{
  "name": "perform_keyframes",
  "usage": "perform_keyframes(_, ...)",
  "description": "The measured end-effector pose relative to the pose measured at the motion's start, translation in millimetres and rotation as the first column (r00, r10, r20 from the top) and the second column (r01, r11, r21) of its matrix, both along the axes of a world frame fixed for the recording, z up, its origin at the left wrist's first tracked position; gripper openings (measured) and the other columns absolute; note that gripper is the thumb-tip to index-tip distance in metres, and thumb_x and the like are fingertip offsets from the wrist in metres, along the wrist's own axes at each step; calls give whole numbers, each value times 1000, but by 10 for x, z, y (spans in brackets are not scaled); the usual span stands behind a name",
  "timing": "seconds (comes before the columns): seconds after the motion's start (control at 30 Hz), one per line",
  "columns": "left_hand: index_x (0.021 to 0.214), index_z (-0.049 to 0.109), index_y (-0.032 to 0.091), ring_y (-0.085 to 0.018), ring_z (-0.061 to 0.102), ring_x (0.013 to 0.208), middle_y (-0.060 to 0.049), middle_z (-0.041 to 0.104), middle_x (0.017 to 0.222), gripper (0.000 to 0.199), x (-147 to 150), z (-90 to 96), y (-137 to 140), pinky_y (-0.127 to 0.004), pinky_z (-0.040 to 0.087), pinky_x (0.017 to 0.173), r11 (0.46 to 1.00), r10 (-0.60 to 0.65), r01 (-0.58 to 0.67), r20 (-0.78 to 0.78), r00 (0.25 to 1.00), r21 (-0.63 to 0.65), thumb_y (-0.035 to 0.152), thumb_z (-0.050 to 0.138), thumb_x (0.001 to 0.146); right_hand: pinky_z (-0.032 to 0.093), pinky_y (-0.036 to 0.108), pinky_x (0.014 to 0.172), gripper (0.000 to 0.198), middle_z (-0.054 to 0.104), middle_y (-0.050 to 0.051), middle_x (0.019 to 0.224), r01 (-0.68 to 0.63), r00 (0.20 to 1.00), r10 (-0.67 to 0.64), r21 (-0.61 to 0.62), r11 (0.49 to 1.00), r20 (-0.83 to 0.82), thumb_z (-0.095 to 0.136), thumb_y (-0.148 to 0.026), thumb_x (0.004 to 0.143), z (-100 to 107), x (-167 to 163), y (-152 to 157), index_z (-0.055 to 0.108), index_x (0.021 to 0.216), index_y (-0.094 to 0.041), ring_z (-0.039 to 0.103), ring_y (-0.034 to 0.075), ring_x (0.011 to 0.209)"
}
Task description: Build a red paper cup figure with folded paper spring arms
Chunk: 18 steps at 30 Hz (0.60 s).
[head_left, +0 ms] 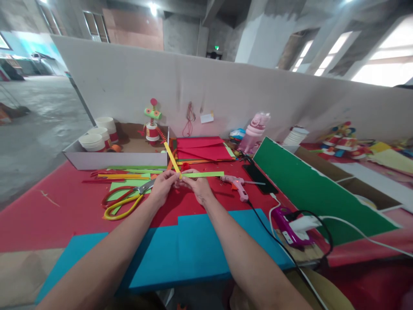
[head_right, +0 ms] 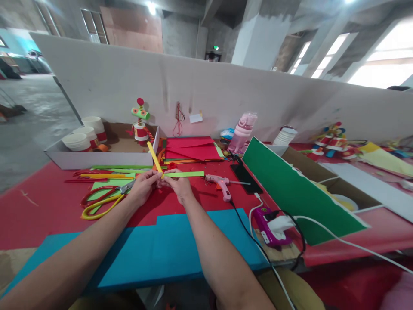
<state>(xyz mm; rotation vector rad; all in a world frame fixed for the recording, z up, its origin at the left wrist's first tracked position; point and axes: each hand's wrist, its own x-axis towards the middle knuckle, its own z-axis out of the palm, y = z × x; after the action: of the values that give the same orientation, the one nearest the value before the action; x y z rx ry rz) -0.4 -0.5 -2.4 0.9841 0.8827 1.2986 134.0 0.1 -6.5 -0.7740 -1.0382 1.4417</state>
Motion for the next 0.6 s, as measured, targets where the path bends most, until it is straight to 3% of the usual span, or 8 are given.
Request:
perform_keyframes(0.27,74,62,14,-9,54,53,1,61,61,31,-11,2,-6,-20,42,53,997,52,-51,-23,998,64,36,80,63,58,34,79,36,68,-2,70,18,1000,-18,-43,999,21,83,-34,57,-16,5,11,62,82,-18,69,14,67)
perform_keyframes(0.6,73,65,14,-10,54,55,1,62,62,33,-26,-30,20,-21,44,54,997,66,-65,-45,997,35,37,83,58,59,32,75,44,70,-2,66,-90,996,91,-52,995,13,87,-35,51,-8,12,2,58,78,-18,70,14,62)
